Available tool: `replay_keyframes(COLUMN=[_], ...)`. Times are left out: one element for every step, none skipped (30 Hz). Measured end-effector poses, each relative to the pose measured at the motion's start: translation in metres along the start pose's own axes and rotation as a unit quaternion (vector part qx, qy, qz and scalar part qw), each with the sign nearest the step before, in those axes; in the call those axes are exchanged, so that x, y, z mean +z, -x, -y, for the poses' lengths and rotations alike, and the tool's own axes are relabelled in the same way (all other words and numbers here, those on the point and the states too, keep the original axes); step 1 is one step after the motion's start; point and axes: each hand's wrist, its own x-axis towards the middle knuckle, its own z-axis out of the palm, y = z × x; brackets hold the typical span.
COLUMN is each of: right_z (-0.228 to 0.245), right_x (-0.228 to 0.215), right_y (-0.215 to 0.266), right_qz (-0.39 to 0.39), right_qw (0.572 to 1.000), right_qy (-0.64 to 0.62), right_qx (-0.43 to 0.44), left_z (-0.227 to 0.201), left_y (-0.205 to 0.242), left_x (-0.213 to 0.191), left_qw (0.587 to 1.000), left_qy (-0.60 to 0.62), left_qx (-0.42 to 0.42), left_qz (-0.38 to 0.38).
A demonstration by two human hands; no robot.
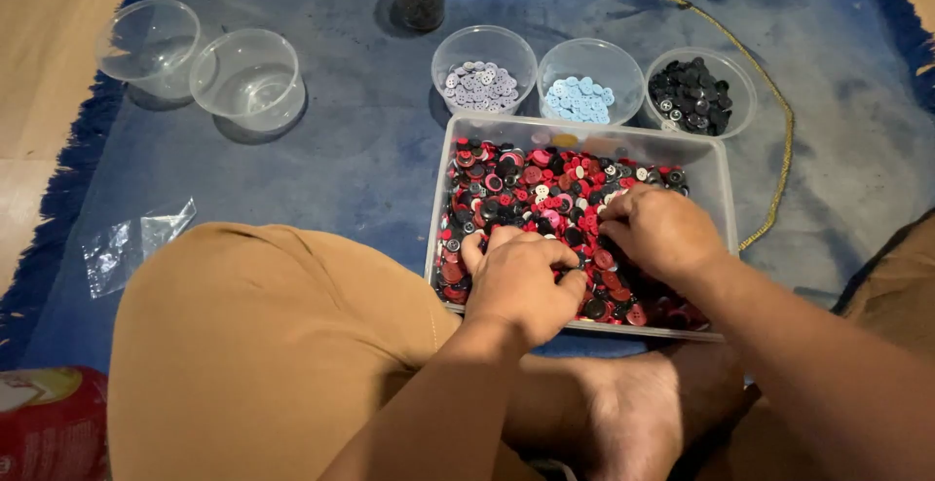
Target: Sorting a variety of buttons from a large central container into smaller bowls based on color and type.
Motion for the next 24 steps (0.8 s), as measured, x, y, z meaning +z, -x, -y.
replay_keyframes(right_z=[-0.002,-0.003,-0.005,-0.012,-0.02,-0.028,-0.027,-0.026,-0.024,-0.034,-0.044,-0.055,-0.054,-0.053,-0.052,-0.047,-0.042,-0.038,-0.03,-0.022,-0.013,-0.009,-0.004,0.001], right_x=[-0.004,-0.008,-0.012,-0.018,-0.024,-0.03,-0.05,-0.071,-0.092,-0.096,-0.1,-0.104,-0.108,-0.112,-0.115,-0.11,-0.103,-0.096,-0.085,-0.074,-0.062,-0.049,-0.038,-0.026], right_y=[-0.001,-0.002,-0.004,-0.008,-0.013,-0.017,-0.019,-0.02,-0.023,-0.028,-0.034,-0.04,-0.041,-0.041,-0.042,-0.043,-0.043,-0.043,-0.04,-0.036,-0.033,-0.028,-0.025,-0.022], right_qz=[0.0,0.013,0.026,0.027,0.031,0.035,0.035,0.028,0.023,0.023,-0.039,-0.102,-0.102,-0.114,-0.125,-0.124,-0.121,-0.117,-0.116,-0.08,-0.044,-0.043,-0.023,-0.003], right_qw=[1.0,0.998,0.994,0.994,0.986,0.975,0.974,0.971,0.968,0.968,0.965,0.957,0.957,0.956,0.956,0.956,0.97,0.98,0.98,0.99,0.996,0.996,0.997,0.997], right_qy=[-0.001,-0.046,-0.09,-0.09,-0.141,-0.192,-0.192,-0.204,-0.214,-0.214,-0.238,-0.261,-0.261,-0.259,-0.257,-0.256,-0.204,-0.151,-0.152,-0.115,-0.078,-0.08,-0.08,-0.08], right_qx=[0.002,0.033,0.062,0.062,0.086,0.11,0.112,0.12,0.126,0.126,0.1,0.074,0.073,0.071,0.069,0.067,0.061,0.053,0.054,0.027,-0.001,-0.001,0.002,0.006], left_z=[0.0,0.0,0.0,-0.002,-0.003,-0.005,0.0,0.005,0.011,0.009,0.008,0.007,0.006,0.006,0.007,0.007,0.007,0.007,0.005,0.002,-0.001,-0.002,-0.002,-0.003], left_y=[-0.001,-0.001,-0.002,-0.001,0.001,0.002,-0.002,-0.005,-0.008,-0.007,-0.006,-0.005,-0.005,-0.005,-0.005,-0.005,-0.005,-0.006,-0.004,-0.002,-0.001,0.0,0.001,0.001], left_x=[-0.001,-0.001,-0.002,-0.003,-0.004,-0.005,0.002,0.009,0.016,0.014,0.012,0.01,0.01,0.01,0.01,0.01,0.01,0.011,0.006,0.001,-0.004,-0.004,-0.004,-0.004], left_qw=[1.0,1.0,1.0,1.0,1.0,1.0,1.0,0.998,0.992,0.992,0.993,0.994,0.994,0.994,0.994,0.994,0.994,0.994,0.994,0.998,1.0,1.0,1.0,1.0], left_qy=[-0.001,-0.002,-0.001,0.0,0.002,0.005,0.004,-0.01,-0.024,-0.024,-0.024,-0.025,-0.025,-0.021,-0.016,-0.015,-0.015,-0.015,-0.016,-0.003,0.009,0.008,0.011,0.014], left_qx=[0.001,0.003,0.004,0.004,0.002,0.001,0.001,0.041,0.079,0.079,0.073,0.067,0.067,0.069,0.069,0.068,0.068,0.069,0.068,0.035,0.001,-0.001,-0.001,-0.001], left_qz=[0.001,0.001,0.0,0.0,0.002,0.003,0.004,-0.046,-0.099,-0.099,-0.09,-0.082,-0.082,-0.083,-0.084,-0.085,-0.085,-0.086,-0.084,-0.042,-0.001,0.0,0.003,0.005])
